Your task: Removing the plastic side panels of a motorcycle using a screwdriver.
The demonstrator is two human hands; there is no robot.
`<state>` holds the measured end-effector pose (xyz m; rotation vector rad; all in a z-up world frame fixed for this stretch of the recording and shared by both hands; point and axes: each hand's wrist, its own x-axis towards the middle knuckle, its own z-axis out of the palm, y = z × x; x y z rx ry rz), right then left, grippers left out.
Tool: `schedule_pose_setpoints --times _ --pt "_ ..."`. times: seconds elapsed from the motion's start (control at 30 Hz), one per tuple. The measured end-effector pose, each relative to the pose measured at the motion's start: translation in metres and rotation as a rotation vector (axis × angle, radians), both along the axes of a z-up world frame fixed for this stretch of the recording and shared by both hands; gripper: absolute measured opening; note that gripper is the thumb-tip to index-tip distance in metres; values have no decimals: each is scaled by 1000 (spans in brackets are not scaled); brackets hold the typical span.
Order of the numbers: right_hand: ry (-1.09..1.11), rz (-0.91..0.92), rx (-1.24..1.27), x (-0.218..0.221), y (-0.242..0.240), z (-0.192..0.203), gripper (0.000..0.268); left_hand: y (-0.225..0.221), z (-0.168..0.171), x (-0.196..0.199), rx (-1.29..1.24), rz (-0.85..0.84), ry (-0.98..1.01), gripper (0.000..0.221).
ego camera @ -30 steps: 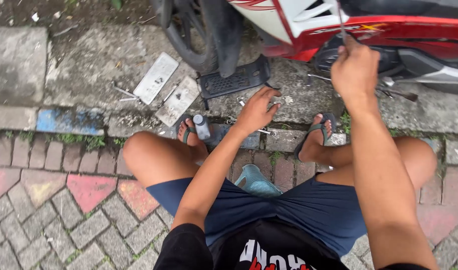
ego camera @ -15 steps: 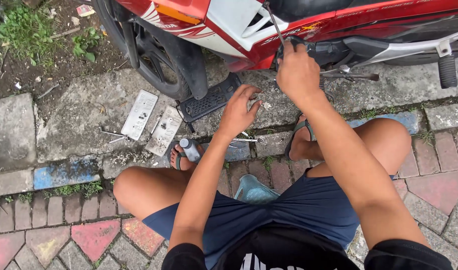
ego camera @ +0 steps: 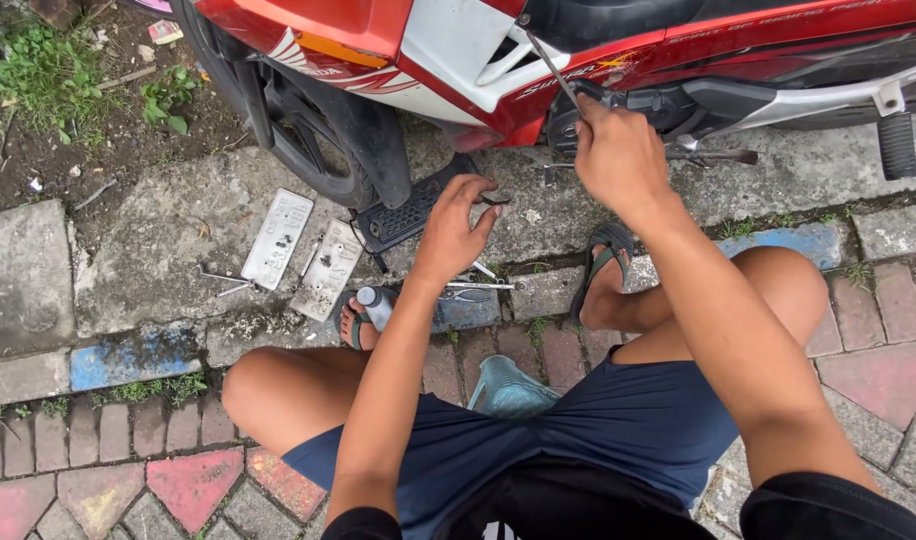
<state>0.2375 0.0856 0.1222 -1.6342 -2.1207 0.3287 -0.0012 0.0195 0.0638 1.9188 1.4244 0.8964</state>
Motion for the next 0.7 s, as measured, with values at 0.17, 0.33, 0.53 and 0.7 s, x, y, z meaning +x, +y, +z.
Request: schedule_pose_setpoints --times 0.17,0.33,0.53,0.7 --pt "-14 64 -81 10 -29 -34 37 2 -5 -13 59 41 0 26" --pt "-188 367 -505 22 -40 -24 31 18 25 1 38 -2 31 26" --pt "-469 444 -603 57 -6 -180 33 95 22 38 247 35 455 28" --pt "-613 386 -931 18 8 -89 29 156 -6 84 165 295 656 72"
